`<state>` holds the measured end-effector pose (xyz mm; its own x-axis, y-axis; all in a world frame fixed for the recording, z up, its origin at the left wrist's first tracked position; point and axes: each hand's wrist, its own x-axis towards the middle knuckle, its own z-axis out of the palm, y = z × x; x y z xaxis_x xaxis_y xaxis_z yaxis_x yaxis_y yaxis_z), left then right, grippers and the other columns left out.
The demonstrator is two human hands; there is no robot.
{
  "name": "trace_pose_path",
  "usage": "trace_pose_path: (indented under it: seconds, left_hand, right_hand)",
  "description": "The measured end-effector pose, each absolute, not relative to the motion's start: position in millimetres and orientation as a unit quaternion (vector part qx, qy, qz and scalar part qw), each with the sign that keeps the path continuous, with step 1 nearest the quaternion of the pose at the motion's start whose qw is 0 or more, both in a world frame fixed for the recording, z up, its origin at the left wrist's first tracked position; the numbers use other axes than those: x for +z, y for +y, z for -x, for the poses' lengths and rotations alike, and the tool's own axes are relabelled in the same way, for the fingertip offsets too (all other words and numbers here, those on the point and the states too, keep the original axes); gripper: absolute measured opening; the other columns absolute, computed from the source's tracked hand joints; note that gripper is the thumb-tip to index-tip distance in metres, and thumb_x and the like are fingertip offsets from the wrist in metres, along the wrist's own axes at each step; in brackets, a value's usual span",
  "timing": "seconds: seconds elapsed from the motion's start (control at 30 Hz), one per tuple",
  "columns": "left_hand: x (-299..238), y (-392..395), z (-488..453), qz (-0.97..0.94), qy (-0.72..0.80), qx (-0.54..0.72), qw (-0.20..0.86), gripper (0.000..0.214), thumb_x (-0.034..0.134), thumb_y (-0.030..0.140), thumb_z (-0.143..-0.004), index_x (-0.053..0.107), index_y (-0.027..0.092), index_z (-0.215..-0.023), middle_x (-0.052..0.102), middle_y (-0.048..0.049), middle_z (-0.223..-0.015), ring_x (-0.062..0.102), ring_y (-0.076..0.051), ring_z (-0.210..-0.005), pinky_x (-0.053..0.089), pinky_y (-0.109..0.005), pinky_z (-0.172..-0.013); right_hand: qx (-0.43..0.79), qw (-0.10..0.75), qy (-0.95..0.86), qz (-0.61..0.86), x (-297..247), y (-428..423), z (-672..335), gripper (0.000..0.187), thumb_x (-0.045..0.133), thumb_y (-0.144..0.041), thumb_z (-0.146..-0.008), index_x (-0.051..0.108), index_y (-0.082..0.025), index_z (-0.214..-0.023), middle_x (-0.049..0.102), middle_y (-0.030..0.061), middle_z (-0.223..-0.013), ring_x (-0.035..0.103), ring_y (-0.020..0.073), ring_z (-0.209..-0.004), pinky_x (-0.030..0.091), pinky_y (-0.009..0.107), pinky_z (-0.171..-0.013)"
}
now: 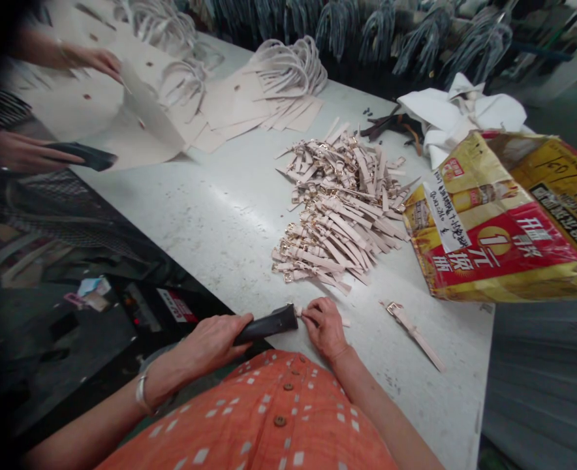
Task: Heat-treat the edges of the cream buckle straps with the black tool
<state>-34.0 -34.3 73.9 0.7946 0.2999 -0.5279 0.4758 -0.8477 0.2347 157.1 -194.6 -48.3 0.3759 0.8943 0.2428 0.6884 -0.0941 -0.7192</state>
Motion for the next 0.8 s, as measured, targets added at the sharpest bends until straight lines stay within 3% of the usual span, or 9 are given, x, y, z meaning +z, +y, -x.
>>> trace_pose_path:
  seconds: [0.2,0.4,0.53,0.8]
  left_hand:
    - [74,-24,44,-0.913,0.274,-0.24,0.187,0.021,0.044,0.037,-0.082,0.053,0.023,-0.095,0.065,-0.0053,-0.084,0.063,-0.022,-0.079,0.042,-0.028,-0.063]
    - [78,-24,49,-0.9,0.292,-0.251,0.204,0.024,0.045,0.038,-0.082,0.054,0.024,-0.099,0.066,-0.0056,-0.086,0.063,-0.022,-0.081,0.042,-0.028,-0.065]
    - [79,-29,50,-0.891,0.3,-0.264,0.213,0.024,0.046,0.039,-0.081,0.054,0.023,-0.098,0.065,-0.0051,-0.086,0.062,-0.02,-0.08,0.04,-0.026,-0.063]
    - [74,-32,57,-0.891,0.3,-0.253,0.229,0.023,0.048,0.039,-0.08,0.055,0.024,-0.096,0.065,-0.0046,-0.087,0.061,-0.019,-0.079,0.04,-0.025,-0.063]
  right_hand:
    - [0.145,0.388,-0.541,0.731,-44,-193,-156,0.01,0.054,-0.023,-0.084,0.063,-0.021,-0.079,0.056,0.0047,-0.083,0.049,0.0191,-0.083,0.039,0.034,-0.075]
    - [0.152,0.333,-0.566,0.739,-35,-192,-153,0.014,0.048,-0.02,-0.088,0.06,-0.021,-0.095,0.055,0.0052,-0.089,0.046,0.0195,-0.087,0.035,0.034,-0.077]
    - [0.146,0.295,-0.582,0.743,-33,-189,-151,0.017,0.045,-0.02,-0.089,0.061,-0.023,-0.096,0.055,0.005,-0.092,0.045,0.0193,-0.088,0.032,0.034,-0.076]
    - [0.142,0.29,-0.587,0.743,-25,-181,-152,0.019,0.053,-0.016,-0.077,0.062,-0.023,-0.092,0.054,0.0036,-0.092,0.045,0.0198,-0.09,0.029,0.036,-0.082]
